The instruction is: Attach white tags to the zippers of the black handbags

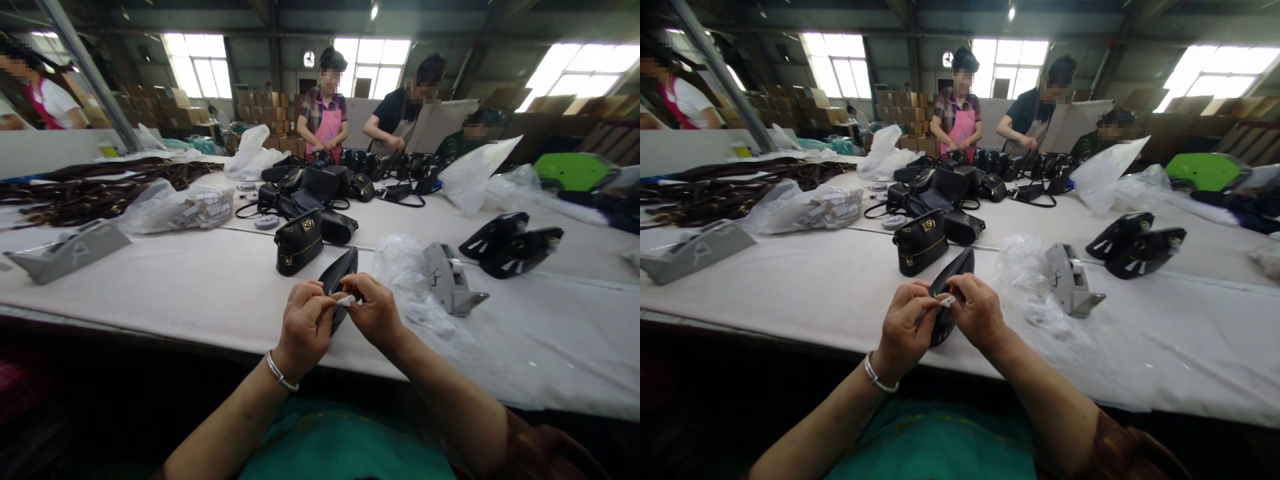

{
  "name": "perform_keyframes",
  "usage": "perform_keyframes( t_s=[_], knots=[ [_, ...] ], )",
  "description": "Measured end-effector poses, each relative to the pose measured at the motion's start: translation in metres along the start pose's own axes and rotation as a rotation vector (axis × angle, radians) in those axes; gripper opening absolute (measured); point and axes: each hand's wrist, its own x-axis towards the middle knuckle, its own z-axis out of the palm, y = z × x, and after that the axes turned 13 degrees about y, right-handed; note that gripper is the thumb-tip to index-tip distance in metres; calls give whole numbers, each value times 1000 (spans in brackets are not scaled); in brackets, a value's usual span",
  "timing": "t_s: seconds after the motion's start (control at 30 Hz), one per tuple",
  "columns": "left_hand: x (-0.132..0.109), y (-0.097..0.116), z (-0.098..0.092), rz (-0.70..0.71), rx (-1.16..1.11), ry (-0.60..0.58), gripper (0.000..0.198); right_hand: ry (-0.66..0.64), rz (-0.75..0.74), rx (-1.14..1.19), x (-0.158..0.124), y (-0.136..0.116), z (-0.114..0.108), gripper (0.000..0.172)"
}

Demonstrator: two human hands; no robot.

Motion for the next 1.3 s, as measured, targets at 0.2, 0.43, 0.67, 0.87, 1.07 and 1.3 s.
perform_keyframes(
  t_s=[0.2, 0.43, 0.67, 0.87, 1.07, 1.3],
  knots=[
    [-3, 2, 2, 47, 90, 48, 12, 59, 113, 14, -11, -3, -10, 8],
    [1, 4, 0, 40, 82, 25, 11, -102, 143, 306, -10, -8, -11, 8],
    [-2, 6, -1, -105, 58, 85, 7, -195, 182, 329, 2, -7, -7, 12],
    [3, 2, -2, -320, 31, 84, 33, -225, 166, 329, 8, -7, -8, 17],
    [14, 2, -9, -276, -36, -28, 6, -286, 117, 320, 13, -8, -14, 15],
    [5, 6, -6, -143, 91, 83, 8, -169, 69, 152, 13, -22, -9, 32]
  ],
)
